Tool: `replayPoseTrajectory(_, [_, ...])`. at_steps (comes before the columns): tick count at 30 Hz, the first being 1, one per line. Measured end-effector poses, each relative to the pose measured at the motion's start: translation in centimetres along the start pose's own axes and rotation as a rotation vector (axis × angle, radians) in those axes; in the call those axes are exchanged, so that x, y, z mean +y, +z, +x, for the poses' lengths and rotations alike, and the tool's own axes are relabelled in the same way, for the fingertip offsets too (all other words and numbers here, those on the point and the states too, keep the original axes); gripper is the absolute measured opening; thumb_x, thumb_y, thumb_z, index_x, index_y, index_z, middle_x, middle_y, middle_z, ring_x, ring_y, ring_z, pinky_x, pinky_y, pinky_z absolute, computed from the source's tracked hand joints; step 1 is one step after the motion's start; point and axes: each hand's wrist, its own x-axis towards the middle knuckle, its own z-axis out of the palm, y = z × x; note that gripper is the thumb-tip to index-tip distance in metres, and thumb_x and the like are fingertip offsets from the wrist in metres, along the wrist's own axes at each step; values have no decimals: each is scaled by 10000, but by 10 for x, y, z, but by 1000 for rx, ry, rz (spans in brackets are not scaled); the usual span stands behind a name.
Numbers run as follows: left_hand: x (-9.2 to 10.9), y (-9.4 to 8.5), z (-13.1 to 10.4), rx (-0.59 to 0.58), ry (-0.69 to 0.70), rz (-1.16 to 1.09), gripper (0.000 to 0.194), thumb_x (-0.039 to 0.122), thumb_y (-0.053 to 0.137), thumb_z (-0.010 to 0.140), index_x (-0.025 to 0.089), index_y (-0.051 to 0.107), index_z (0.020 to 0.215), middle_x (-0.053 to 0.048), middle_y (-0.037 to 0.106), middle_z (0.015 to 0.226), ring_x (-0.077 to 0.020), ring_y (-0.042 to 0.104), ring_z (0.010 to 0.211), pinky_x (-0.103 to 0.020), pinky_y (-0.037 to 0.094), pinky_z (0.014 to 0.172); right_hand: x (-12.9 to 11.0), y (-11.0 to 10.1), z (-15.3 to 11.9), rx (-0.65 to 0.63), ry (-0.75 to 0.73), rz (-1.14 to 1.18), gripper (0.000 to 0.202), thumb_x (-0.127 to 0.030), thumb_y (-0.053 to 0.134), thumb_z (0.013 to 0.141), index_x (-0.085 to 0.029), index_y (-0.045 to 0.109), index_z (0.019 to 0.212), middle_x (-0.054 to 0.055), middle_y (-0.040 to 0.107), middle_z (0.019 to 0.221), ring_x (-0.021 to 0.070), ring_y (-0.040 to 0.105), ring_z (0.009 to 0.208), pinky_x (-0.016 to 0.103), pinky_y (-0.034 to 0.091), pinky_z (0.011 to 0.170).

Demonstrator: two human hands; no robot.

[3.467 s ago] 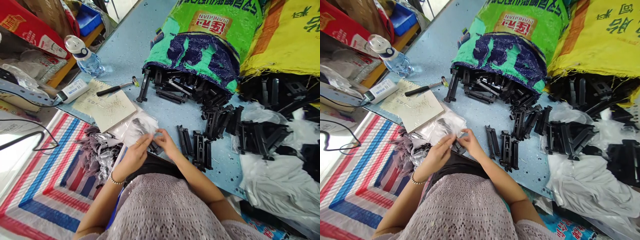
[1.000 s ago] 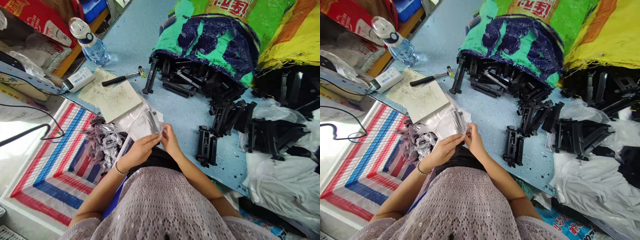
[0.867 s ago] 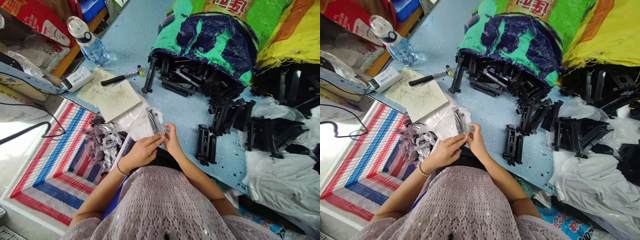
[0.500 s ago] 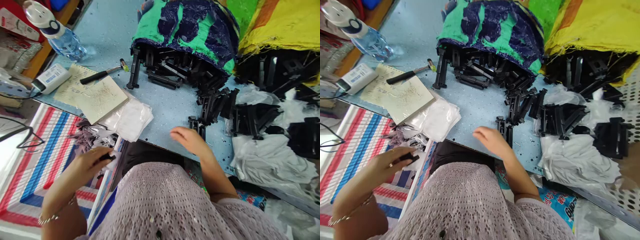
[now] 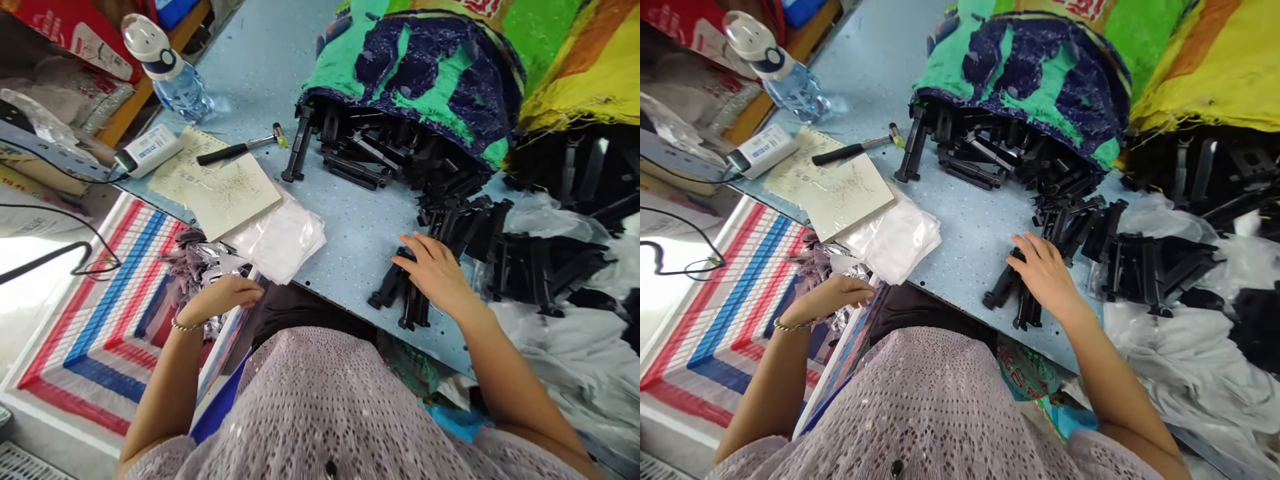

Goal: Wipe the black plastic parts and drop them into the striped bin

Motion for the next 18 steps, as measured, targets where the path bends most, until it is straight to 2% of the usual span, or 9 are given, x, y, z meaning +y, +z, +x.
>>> replayPoseTrajectory(1, [20, 2, 1, 69, 130, -18, 310, 428, 558, 950, 207, 774, 980, -44, 757, 836, -184, 702, 744, -290, 557, 728, 1, -1, 9, -20, -54, 32, 308, -113, 527, 902, -197, 690, 1149, 144, 498, 1534, 387, 352, 1488, 599, 377, 1147])
replayPoseTrajectory(3, [58, 10, 18, 365, 337, 45, 314, 386, 533, 984, 195, 751, 1105, -86, 757, 1004, -199, 702, 878, -330, 560, 834, 0, -2, 24, -92, -77, 147, 227, -235, 575, 926, -171, 662, 1126, 179, 584, 1430, 379, 473, 1402, 561, 438, 1099])
replayPoseTrajectory(5, [83, 21, 46, 644, 377, 164, 238, 293, 562, 964, 163, 745, 1045, -139, 728, 1105, -243, 673, 989, -388, 544, 892, -4, -1, 35, -185, 48, 303, 306, -390, 607, 933, -173, 617, 1148, 174, 671, 1268, 355, 641, 1174, 498, 527, 951])
replayPoseTrajectory(7, [92, 27, 74, 777, 340, 196, 144, 201, 594, 915, 164, 723, 864, -142, 716, 1041, -256, 652, 983, -396, 534, 868, -8, 1, 42, -250, 228, 474, 411, -502, 659, 888, -191, 585, 1146, 126, 715, 1093, 308, 696, 944, 432, 548, 813])
replayPoseTrajectory(8, [91, 28, 84, 806, 317, 149, 123, 177, 621, 884, 172, 693, 784, -122, 708, 970, -242, 648, 933, -376, 531, 831, -11, 3, 44, -250, 303, 584, 450, -532, 696, 852, -203, 576, 1135, 101, 718, 1038, 290, 693, 893, 409, 545, 780])
replayPoseTrajectory(10, [84, 22, 94, 813, 268, -59, 117, 196, 694, 824, 182, 645, 719, -63, 675, 828, -195, 628, 795, -321, 515, 733, -22, 8, 51, -173, 386, 912, 526, -547, 769, 774, -223, 558, 1131, 71, 713, 1012, 274, 683, 908, 391, 547, 774])
replayPoseTrajectory(13, [76, 8, 90, 748, 184, -430, 196, 328, 758, 778, 177, 636, 752, -3, 625, 699, -139, 566, 630, -264, 442, 587, -51, 11, 66, -71, 339, 1561, 578, -522, 815, 737, -241, 555, 1170, 67, 701, 1128, 249, 683, 1012, 398, 561, 865])
replayPoseTrajectory(15, [78, 3, 84, 736, 183, -604, 246, 357, 771, 756, 181, 604, 792, 10, 625, 686, -128, 570, 614, -247, 425, 568, -78, 11, 82, -122, 252, 1907, 532, -512, 818, 749, -243, 598, 1152, 68, 703, 1157, 228, 689, 1023, 400, 556, 923])
replayPoseTrajectory(18, [85, 5, 77, 744, 254, -718, 334, 291, 793, 710, 209, 493, 831, 16, 658, 735, -132, 628, 661, -246, 482, 617, -115, 9, 111, -257, 169, 2184, 486, -481, 861, 713, -246, 663, 1089, 45, 735, 1055, 207, 699, 958, 370, 567, 893])
